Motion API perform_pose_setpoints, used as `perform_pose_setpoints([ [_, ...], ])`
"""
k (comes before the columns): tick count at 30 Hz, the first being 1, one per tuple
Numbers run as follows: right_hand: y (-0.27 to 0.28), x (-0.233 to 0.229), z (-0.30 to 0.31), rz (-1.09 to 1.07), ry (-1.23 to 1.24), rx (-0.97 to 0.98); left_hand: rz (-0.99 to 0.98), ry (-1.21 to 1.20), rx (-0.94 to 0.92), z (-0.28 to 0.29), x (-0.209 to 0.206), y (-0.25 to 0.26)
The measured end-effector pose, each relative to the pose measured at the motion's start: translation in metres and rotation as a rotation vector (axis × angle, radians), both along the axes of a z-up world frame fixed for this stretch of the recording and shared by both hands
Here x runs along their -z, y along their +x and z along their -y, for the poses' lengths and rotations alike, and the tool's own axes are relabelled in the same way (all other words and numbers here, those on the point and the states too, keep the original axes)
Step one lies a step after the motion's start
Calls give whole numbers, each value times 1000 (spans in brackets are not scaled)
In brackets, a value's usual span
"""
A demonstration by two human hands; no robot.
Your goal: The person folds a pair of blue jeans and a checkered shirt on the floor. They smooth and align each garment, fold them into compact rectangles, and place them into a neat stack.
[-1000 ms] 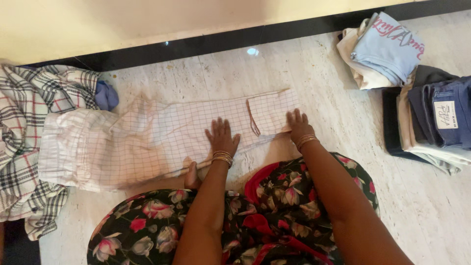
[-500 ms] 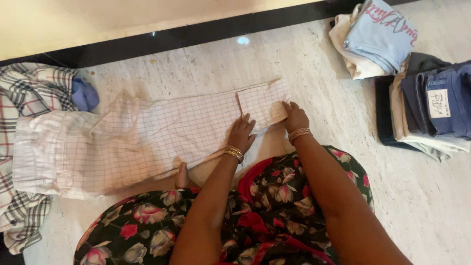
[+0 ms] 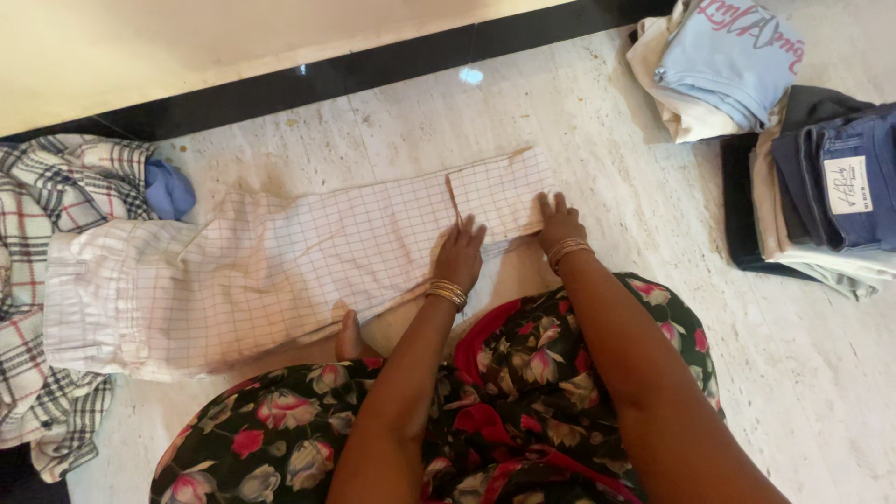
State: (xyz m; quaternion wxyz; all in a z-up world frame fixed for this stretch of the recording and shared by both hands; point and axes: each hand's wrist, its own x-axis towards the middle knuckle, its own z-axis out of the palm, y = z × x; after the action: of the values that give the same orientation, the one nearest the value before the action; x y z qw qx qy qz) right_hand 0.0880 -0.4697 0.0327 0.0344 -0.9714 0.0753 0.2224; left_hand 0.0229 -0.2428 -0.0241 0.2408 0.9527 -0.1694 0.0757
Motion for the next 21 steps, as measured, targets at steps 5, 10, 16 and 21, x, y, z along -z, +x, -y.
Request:
perform_pose_setpoints([
  [5, 3, 7, 0, -63, -17, 10, -80, -44, 33, 4, 19, -2],
  [10, 9, 2, 3, 101, 97, 65, -103, -107, 19, 6, 9, 2],
  [16, 8, 2, 8, 360, 251, 98, -22, -45, -5, 7, -9, 14],
  [21, 5, 2, 9, 639, 453, 90, -28, -154, -82, -6, -24, 18],
])
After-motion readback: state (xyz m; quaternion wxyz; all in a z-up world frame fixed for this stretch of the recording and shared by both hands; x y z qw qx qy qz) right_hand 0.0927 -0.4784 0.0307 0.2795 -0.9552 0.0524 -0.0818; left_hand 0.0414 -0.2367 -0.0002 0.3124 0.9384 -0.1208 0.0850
